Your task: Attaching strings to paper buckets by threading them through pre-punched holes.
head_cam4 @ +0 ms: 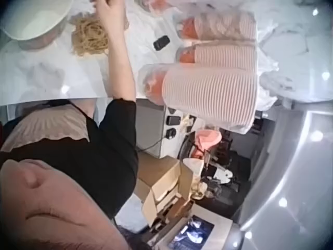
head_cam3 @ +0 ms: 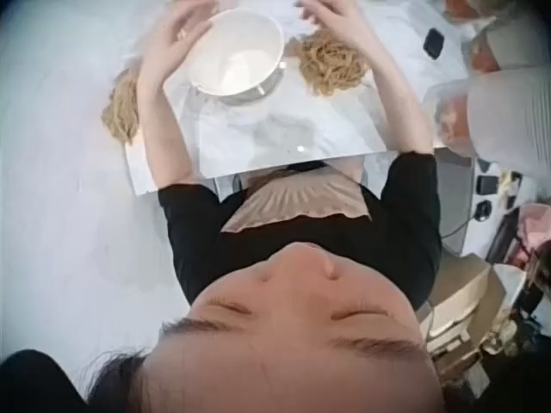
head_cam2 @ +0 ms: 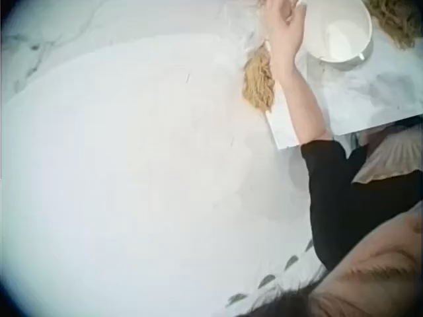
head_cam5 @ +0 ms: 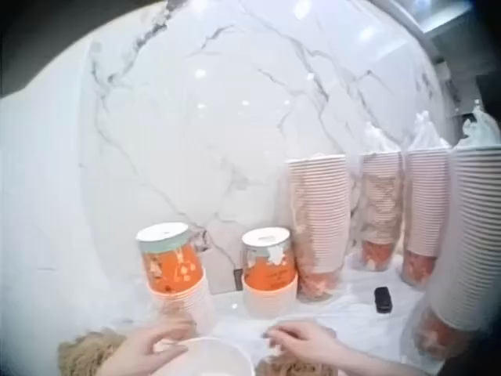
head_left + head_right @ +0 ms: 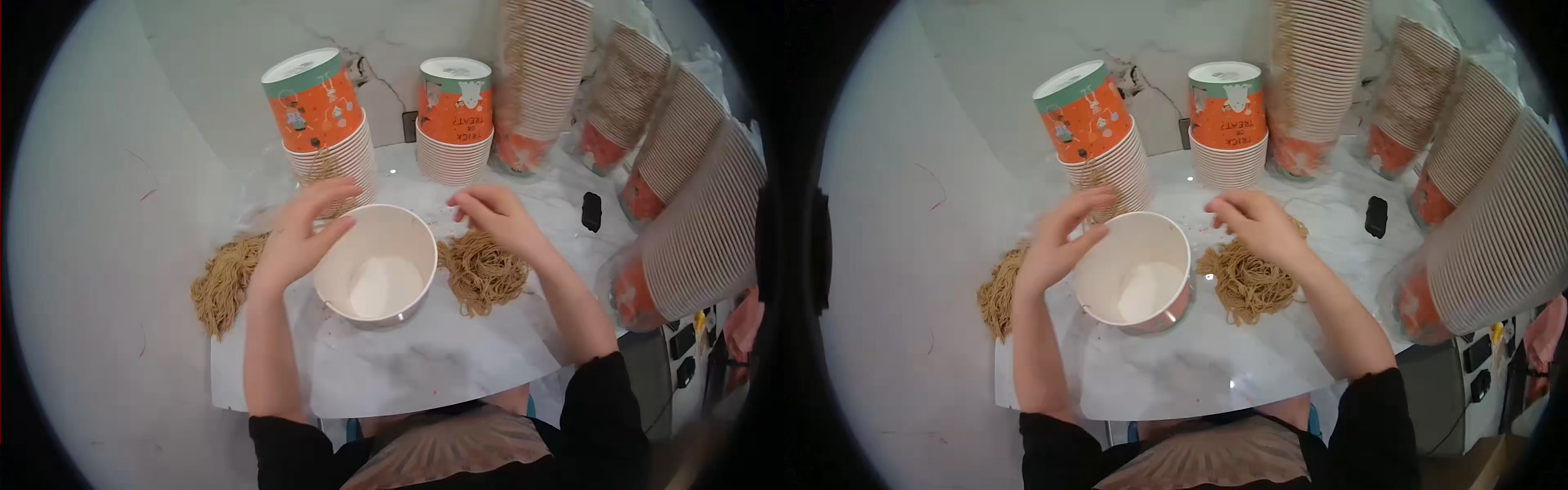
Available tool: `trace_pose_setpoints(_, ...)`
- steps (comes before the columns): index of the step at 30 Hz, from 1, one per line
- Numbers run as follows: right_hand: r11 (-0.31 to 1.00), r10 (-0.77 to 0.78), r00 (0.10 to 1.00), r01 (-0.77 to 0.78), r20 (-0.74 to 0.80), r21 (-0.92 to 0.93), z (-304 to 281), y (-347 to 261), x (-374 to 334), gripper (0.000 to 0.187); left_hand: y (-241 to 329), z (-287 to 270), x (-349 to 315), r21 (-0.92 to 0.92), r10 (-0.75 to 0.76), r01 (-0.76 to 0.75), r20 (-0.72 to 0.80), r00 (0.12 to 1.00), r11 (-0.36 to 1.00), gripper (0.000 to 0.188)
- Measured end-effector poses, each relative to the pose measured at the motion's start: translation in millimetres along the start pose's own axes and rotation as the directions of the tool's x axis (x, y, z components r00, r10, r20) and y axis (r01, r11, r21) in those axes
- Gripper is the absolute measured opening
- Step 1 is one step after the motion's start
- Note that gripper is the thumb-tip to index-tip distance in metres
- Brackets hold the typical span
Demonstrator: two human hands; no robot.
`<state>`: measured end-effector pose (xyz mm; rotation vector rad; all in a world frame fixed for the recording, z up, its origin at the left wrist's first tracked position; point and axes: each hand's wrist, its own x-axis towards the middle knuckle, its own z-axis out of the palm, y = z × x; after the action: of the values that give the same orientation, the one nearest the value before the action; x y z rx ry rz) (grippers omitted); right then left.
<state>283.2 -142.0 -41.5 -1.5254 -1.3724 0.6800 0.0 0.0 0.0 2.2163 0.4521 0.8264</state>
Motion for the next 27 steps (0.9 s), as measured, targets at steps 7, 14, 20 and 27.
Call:
trace_pose_setpoints(7, 0.989, -0.074, 0.997, 0.069, -0.03, -0.133, 37.2, -33.7, 0.6, 0.029, 6.6, 35.5, -5.0, 0.291, -0.121, 0.122, -0.024, 0.992, 0.949, 0.022)
trace_pose_setpoints(14, 0.994, -0.107, 0.994, 0.108, 0.032, -0.032, 33.7, -29.5, -5.9, 0.017, 30.1, 31.7, -7.5, 0.02, -0.427, 0.43, 0.17, 0.888, 0.903, 0.031)
trace_pose_setpoints(20, 0.969, -0.198, 0.977, 0.208, 0.081, -0.134, 31.5, -33.8, -4.4, 0.016, -31.1, 72.7, -2.4, -0.452, -0.278, 0.451, 0.399, 0.874, 0.77, 0.046)
trace_pose_setpoints(27, 0.968, -0.221, 0.962, 0.237, 0.158, -0.088, 32.3, -34.9, -4.9, 0.019, -43.5, 69.7, -0.1, -0.455, -0.265, 0.605, 0.611, 0.746, 0.653, 0.034)
